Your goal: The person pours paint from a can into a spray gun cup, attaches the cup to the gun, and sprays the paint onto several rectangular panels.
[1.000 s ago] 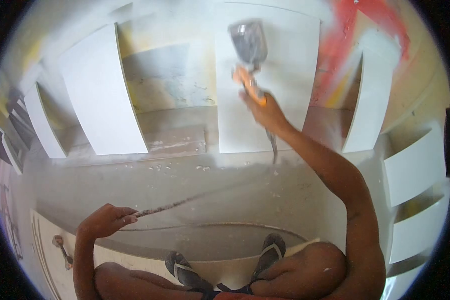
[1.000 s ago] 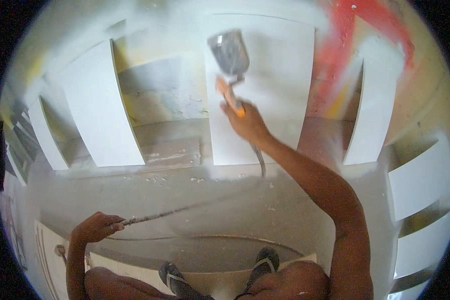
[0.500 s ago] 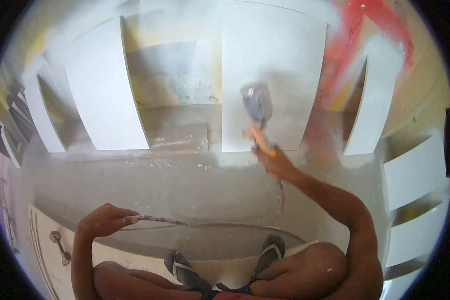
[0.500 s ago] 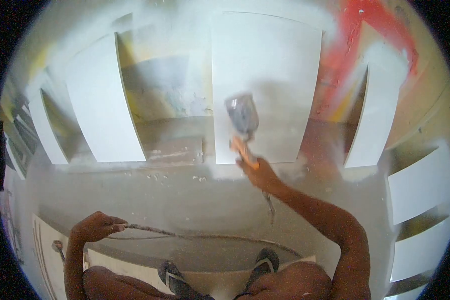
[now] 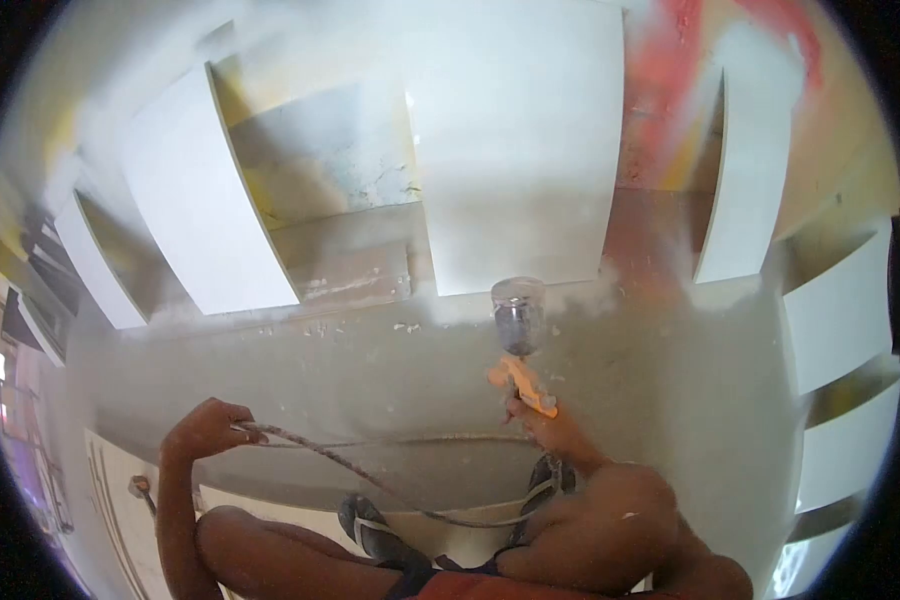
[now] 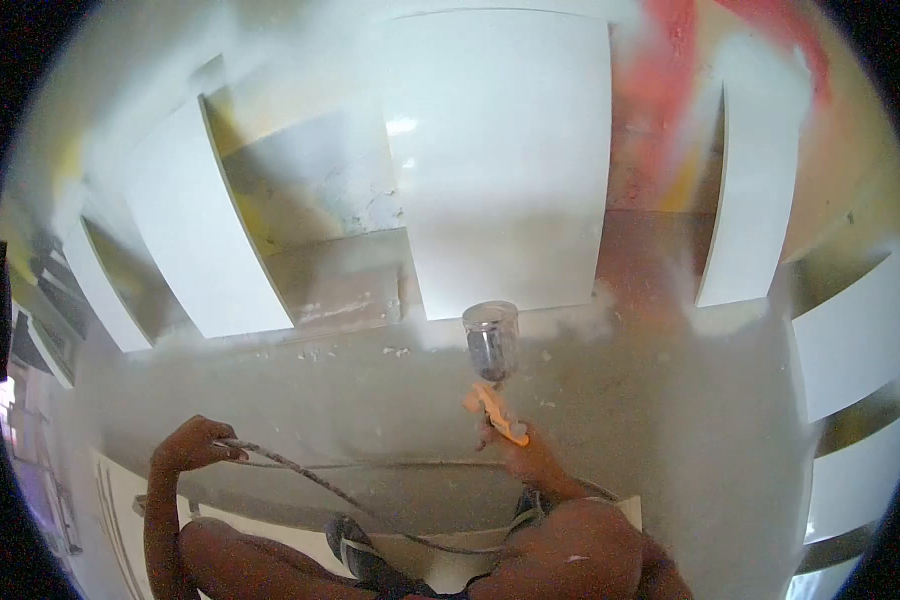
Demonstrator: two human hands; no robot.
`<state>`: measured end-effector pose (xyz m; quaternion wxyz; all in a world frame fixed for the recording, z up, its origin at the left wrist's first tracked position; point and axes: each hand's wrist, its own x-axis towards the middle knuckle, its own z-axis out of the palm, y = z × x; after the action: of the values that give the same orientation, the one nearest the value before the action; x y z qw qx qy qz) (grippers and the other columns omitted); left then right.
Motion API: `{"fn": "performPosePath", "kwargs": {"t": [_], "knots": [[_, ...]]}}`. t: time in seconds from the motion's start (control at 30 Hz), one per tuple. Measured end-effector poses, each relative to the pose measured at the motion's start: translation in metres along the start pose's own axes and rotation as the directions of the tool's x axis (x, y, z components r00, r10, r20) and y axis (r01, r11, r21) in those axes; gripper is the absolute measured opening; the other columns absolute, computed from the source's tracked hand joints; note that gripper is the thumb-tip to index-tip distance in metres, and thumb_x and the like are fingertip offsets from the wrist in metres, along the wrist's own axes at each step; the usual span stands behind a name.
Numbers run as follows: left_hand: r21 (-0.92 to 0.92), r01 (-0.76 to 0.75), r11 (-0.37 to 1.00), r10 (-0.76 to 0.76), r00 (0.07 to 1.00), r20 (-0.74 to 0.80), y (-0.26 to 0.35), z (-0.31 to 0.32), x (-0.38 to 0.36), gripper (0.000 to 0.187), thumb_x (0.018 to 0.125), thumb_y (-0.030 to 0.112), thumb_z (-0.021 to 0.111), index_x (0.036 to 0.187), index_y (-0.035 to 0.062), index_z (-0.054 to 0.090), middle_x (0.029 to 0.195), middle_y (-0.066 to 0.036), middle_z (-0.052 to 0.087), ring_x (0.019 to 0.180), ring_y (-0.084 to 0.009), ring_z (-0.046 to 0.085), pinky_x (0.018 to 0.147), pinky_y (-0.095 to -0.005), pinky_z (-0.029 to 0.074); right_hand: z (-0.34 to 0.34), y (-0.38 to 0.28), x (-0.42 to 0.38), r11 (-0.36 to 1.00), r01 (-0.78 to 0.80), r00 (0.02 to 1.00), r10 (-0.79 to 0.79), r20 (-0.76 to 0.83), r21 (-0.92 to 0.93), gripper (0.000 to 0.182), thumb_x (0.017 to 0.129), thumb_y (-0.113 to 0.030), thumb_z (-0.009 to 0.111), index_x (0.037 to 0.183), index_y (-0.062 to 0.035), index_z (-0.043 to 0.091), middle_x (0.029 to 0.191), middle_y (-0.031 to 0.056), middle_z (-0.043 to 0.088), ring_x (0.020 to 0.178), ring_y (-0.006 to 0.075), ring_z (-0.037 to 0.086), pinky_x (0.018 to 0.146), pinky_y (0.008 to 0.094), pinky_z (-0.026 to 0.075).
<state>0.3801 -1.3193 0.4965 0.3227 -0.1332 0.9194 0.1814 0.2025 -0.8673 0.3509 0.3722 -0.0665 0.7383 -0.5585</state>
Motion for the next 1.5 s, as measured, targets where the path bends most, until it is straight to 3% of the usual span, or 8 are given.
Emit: {"fn": "performPosePath", "kwargs": {"t": [0.3,0.47,0.87,1.13,1.23,1.33,1.4,1.5], "knots": [[0.279,0.202,0.939,-0.122,0.952,-0.280,-0.051,0.013,0.039,0.019,0.084,0.025,0.070,0.097,0.0105,0.072,0.090,-0.014,0.072,0.084,-0.0337,0.068,0.080,-0.0431,0.053,-0.008,0.058,-0.031,0.965,-0.047,0.999,0.049,-0.004,0.256,0.027,0.095,-0.035,0.063,0.103,-0.0088,0.063,0.079,0.0012,0.060,0.066,0.0117,0.054,0.059,0.0316,0.045],[0.399,0.086,0.913,-0.164,0.973,0.165,0.044,-0.030,0.035,0.027,0.086,0.032,0.070,0.105,0.0135,0.069,0.101,-0.012,0.071,0.099,-0.0324,0.066,0.087,-0.0456,0.051,-0.033,0.059,-0.046,0.968,-0.012,1.000,0.015,-0.011,0.249,0.028,0.095,-0.035,0.063,0.104,-0.0090,0.063,0.080,0.0012,0.060,0.067,0.0115,0.055,0.060,0.0313,0.046],[0.362,-0.083,0.929,-0.002,0.974,0.227,0.089,-0.044,0.040,0.040,0.093,0.046,0.056,0.109,0.0133,0.072,0.102,-0.012,0.071,0.099,-0.0350,0.065,0.088,-0.0461,0.050,-0.039,0.011,-0.037,0.968,0.170,0.980,-0.146,-0.132,0.186,0.028,0.095,-0.035,0.062,0.107,-0.0095,0.062,0.081,0.0011,0.061,0.069,0.0112,0.057,0.062,0.0306,0.048],[0.364,-0.229,0.903,0.217,0.973,0.073,0.072,-0.048,0.119,0.033,0.096,0.030,0.046,0.110,0.0151,0.071,0.107,-0.017,0.069,0.103,-0.0368,0.063,0.093,-0.0471,0.048,-0.046,-0.110,-0.027,0.946,0.318,0.948,-0.319,-0.008,-0.058,0.031,0.099,-0.031,0.059,0.123,-0.0105,0.058,0.098,0.0009,0.061,0.073,0.0093,0.058,0.066,0.0260,0.051],[0.278,-0.235,0.931,0.215,0.971,0.101,0.061,-0.055,0.140,0.039,0.095,0.041,0.052,0.107,0.0100,0.073,0.106,-0.016,0.070,0.104,-0.0354,0.063,0.094,-0.0461,0.047,-0.030,-0.105,-0.002,0.850,0.299,0.953,-0.286,0.095,-0.434,0.036,0.099,-0.032,0.059,0.127,-0.0103,0.055,0.103,-0.0004,0.059,0.071,0.0095,0.056,0.067,0.0261,0.050],[0.234,-0.117,0.965,0.137,0.988,-0.069,0.053,-0.056,0.147,0.045,0.095,0.046,0.053,0.098,0.0069,0.075,0.102,-0.015,0.071,0.102,-0.0346,0.064,0.093,-0.0448,0.048,0.009,-0.084,0.028,0.853,0.324,0.935,-0.354,0.003,-0.409,0.034,0.100,-0.033,0.058,0.123,-0.0082,0.056,0.097,-0.0007,0.059,0.071,0.0097,0.055,0.067,0.0264,0.049],[0.232,-0.129,0.964,0.132,0.991,0.003,0.041,-0.058,0.161,0.046,0.094,0.047,0.054,0.094,0.0068,0.076,0.100,-0.015,0.072,0.100,-0.0347,0.065,0.092,-0.0445,0.049,0.052,-0.083,0.040,0.995,0.093,0.968,-0.095,-0.231,-0.022,0.029,0.096,-0.041,0.061,0.092,-0.0126,0.058,0.072,-0.0030,0.052,0.054,0.0041,0.042,0.046,0.0208,0.034],[0.211,-0.150,0.966,0.143,0.989,0.047,0.035,-0.069,0.170,0.048,0.091,0.050,0.058,0.090,0.0059,0.076,0.093,-0.016,0.072,0.094,-0.0348,0.066,0.088,-0.0442,0.050,0.083,-0.043,0.069,1.000,0.007,0.922,-0.015,-0.386,-0.021,0.030,0.095,-0.043,0.061,0.090,-0.0133,0.059,0.072,-0.0026,0.051,0.056,0.0056,0.044,0.047,0.0227,0.036]]}}
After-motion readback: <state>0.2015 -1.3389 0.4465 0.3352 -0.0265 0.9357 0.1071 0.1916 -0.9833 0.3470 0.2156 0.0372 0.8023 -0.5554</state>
